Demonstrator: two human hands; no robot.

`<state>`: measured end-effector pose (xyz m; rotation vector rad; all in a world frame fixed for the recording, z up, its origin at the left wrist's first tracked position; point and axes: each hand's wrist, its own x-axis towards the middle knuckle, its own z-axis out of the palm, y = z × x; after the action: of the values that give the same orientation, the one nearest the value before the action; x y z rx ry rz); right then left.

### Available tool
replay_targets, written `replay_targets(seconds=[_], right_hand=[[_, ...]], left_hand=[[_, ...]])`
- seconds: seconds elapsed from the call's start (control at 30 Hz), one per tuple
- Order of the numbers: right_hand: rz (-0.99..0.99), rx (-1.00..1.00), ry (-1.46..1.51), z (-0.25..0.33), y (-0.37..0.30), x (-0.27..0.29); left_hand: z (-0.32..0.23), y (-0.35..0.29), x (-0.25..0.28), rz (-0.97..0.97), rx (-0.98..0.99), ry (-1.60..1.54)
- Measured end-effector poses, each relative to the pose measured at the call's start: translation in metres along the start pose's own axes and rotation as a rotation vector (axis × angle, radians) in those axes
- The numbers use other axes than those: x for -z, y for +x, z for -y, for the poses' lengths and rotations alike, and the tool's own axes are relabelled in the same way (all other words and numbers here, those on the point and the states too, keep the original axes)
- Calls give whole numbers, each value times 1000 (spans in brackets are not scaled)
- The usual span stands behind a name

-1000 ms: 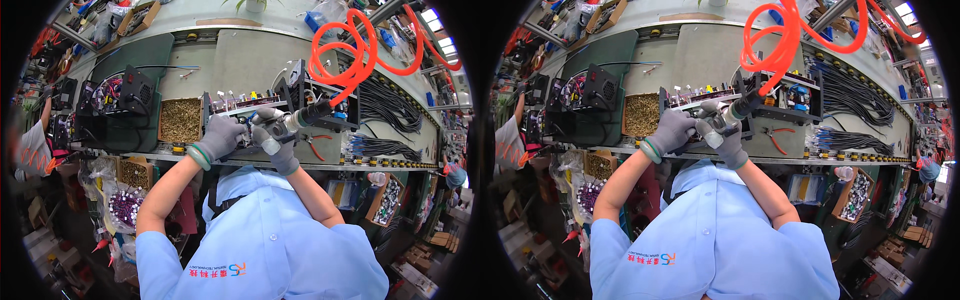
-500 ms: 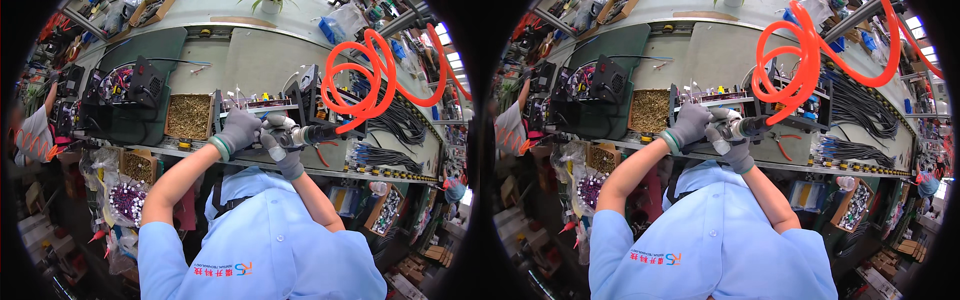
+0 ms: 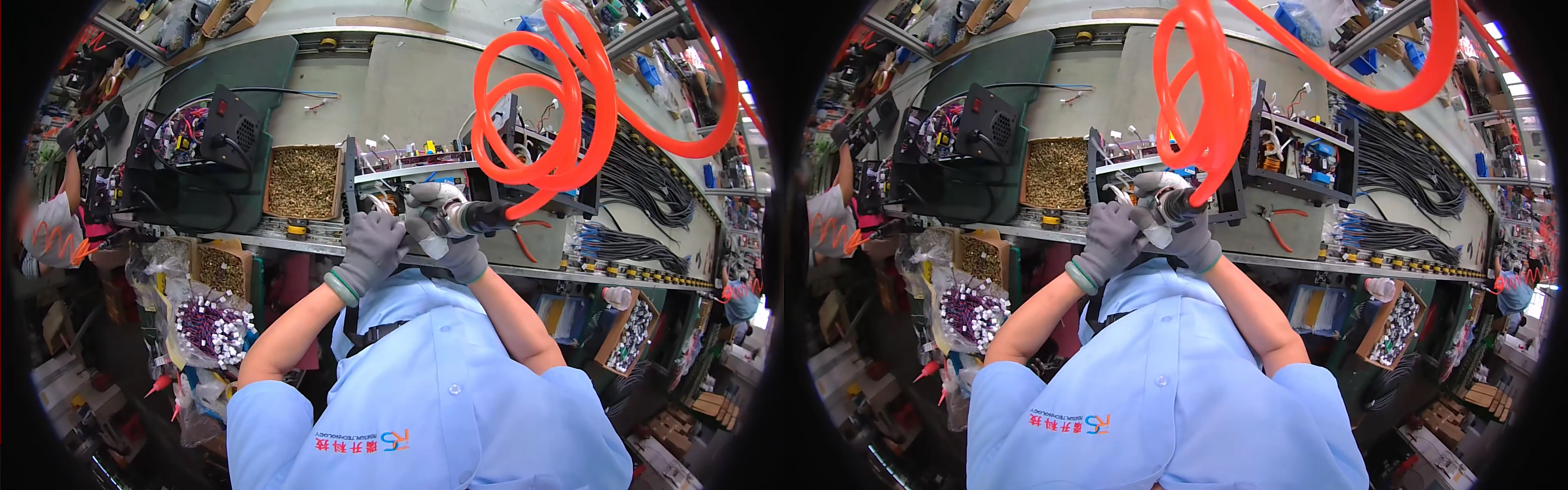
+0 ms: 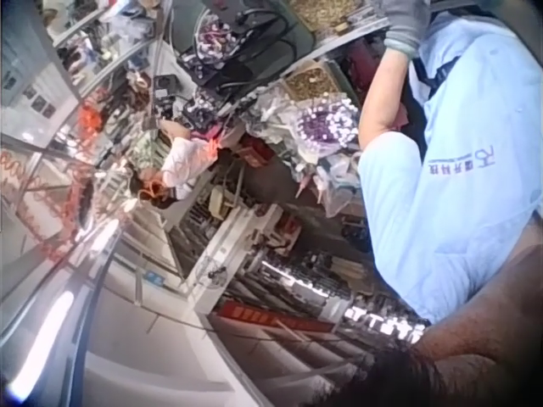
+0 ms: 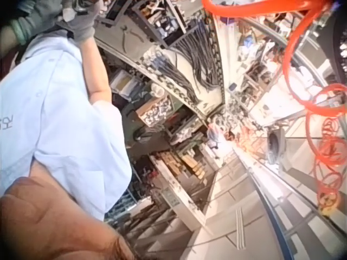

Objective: The recorder is seen assembling circuit boards and electronic components on a production line, using a screwdriver and connecting wires.

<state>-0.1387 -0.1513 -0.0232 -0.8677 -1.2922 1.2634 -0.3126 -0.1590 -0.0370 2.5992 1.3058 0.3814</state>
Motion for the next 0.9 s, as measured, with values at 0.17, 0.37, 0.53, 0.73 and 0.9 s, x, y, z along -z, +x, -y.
replay_targets(seconds=[0.17, 0.37, 0.53, 0.73, 0.9], right_hand=[[-193, 11, 62, 1, 8, 0], [4, 83, -314, -3, 0, -7], [67, 7, -368, -6, -3, -6], [-116, -51, 23, 20, 1, -16], [-262, -6, 19, 17, -9, -24]], left_hand=[[-1, -3, -7, -70, 11, 12], [-4, 0, -5, -55, 63, -25], [1, 0, -8, 24, 93, -106], [4, 5, 45, -190, 740, -1489], [24, -24, 49, -41, 873, -2203]])
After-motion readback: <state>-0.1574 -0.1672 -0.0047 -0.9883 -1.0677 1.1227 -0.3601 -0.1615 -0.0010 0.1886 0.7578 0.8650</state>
